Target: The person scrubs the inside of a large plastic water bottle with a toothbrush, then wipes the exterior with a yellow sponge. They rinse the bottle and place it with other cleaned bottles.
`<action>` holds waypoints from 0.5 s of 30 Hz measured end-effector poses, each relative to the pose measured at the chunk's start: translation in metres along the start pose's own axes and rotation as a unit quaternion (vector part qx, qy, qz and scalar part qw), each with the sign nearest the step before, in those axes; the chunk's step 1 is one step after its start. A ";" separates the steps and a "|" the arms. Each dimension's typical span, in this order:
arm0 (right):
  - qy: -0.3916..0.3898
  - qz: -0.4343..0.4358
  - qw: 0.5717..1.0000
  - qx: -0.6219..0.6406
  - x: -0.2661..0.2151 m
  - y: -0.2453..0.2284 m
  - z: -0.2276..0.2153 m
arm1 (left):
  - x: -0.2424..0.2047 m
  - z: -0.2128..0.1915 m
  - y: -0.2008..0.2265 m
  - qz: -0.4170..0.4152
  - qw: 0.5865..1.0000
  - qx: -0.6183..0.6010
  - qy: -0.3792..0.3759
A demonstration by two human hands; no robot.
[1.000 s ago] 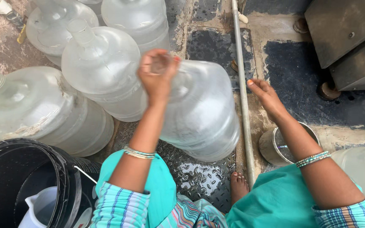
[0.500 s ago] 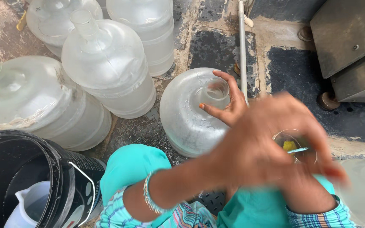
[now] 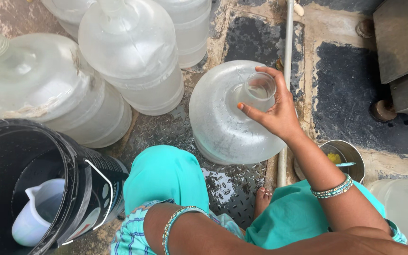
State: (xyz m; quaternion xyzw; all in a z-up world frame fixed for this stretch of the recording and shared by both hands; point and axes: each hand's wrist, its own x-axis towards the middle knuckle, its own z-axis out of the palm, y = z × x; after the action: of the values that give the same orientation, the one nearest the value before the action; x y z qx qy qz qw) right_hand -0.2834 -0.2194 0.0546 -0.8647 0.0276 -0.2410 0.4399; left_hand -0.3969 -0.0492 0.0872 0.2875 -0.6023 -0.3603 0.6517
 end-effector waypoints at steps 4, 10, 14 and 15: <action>-0.001 0.020 1.000 -0.021 0.002 -0.001 -0.004 | 0.000 -0.004 0.000 -0.002 1.000 0.003 -0.005; 0.003 0.027 0.999 -0.027 0.006 -0.002 0.002 | -0.006 -0.017 0.010 -0.009 0.999 0.011 -0.030; 0.000 0.015 0.999 -0.030 -0.001 -0.002 -0.001 | -0.009 -0.015 0.011 -0.001 0.999 0.004 -0.038; 0.001 0.005 0.999 -0.034 0.002 -0.002 -0.001 | -0.008 -0.017 0.011 0.000 0.999 0.006 -0.038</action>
State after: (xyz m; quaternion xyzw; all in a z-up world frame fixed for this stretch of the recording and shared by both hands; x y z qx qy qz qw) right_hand -0.2826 -0.2195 0.0575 -0.8789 0.0400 -0.2384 0.4113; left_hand -0.3789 -0.0376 0.0895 0.2777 -0.6288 -0.3674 0.6266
